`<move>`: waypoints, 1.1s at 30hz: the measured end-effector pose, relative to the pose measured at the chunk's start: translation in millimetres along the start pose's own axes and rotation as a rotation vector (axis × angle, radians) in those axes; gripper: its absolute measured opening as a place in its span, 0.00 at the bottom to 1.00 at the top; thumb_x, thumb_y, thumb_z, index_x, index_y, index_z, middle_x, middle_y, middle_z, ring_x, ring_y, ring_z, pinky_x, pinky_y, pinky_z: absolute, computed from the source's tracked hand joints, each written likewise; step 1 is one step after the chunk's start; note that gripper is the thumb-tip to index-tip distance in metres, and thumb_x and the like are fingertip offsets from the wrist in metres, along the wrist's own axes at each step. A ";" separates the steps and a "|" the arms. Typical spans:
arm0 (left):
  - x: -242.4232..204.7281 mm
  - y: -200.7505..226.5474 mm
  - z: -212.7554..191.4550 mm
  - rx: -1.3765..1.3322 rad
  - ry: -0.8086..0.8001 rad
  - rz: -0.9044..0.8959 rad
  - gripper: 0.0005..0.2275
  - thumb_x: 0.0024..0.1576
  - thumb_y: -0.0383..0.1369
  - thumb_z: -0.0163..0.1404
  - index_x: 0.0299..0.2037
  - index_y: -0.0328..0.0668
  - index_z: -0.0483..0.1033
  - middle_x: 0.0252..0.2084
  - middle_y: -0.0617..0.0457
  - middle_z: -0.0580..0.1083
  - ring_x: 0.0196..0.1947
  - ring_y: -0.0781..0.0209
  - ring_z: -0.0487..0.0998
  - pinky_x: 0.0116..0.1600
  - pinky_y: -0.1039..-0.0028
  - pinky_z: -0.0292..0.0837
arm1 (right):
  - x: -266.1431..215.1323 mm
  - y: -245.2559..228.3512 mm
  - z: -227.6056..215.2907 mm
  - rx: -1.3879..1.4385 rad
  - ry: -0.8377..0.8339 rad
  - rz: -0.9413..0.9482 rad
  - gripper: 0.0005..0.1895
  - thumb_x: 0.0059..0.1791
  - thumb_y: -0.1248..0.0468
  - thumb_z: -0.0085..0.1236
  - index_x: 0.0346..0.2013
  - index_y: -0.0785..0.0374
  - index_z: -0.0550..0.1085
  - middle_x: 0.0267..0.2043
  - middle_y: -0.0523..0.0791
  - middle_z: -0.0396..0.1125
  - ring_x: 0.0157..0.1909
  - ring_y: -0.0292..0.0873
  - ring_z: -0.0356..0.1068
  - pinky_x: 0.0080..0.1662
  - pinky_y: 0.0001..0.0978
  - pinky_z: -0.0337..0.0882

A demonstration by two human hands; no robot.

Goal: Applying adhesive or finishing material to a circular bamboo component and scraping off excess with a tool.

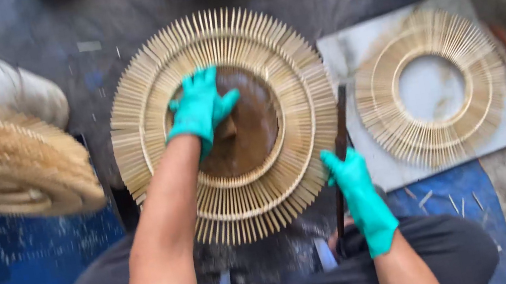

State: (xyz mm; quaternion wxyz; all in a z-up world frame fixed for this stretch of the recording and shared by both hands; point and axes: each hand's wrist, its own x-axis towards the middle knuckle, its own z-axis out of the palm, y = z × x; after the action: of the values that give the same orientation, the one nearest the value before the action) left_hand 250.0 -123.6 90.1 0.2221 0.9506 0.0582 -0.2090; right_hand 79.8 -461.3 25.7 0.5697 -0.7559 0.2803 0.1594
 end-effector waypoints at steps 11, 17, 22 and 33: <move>-24.8 33.0 12.9 0.305 -0.068 0.048 0.49 0.49 0.59 0.59 0.77 0.59 0.43 0.78 0.36 0.41 0.77 0.36 0.38 0.67 0.22 0.36 | -3.1 -6.0 2.0 -0.026 -0.029 0.049 0.16 0.48 0.55 0.63 0.41 0.66 0.77 0.28 0.44 0.72 0.24 0.39 0.68 0.27 0.33 0.70; -19.7 29.4 11.6 0.053 -0.090 -0.098 0.47 0.48 0.55 0.61 0.75 0.58 0.46 0.79 0.47 0.42 0.77 0.38 0.39 0.65 0.23 0.43 | 0.4 -10.6 -1.2 -0.037 -0.029 0.048 0.17 0.48 0.55 0.64 0.40 0.67 0.78 0.28 0.45 0.72 0.24 0.39 0.68 0.26 0.33 0.69; -1.3 4.0 46.3 -0.023 0.386 -0.066 0.26 0.54 0.50 0.58 0.57 0.43 0.72 0.58 0.48 0.71 0.63 0.44 0.67 0.59 0.30 0.61 | 5.9 -9.2 -1.0 -0.016 -0.029 0.064 0.16 0.48 0.56 0.64 0.40 0.67 0.78 0.27 0.45 0.72 0.24 0.39 0.67 0.26 0.33 0.68; 8.9 -8.5 63.6 0.093 0.441 0.032 0.18 0.60 0.49 0.54 0.42 0.40 0.77 0.48 0.45 0.75 0.50 0.42 0.75 0.54 0.45 0.70 | -18.5 -17.6 3.8 -0.013 0.029 0.013 0.16 0.48 0.55 0.64 0.42 0.66 0.78 0.29 0.44 0.73 0.25 0.38 0.68 0.26 0.32 0.70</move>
State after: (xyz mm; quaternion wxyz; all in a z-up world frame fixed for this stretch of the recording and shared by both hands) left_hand 232.6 -144.2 31.2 0.1632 0.9833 0.0804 0.0052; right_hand 76.1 -449.9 48.5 0.5598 -0.7599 0.2925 0.1538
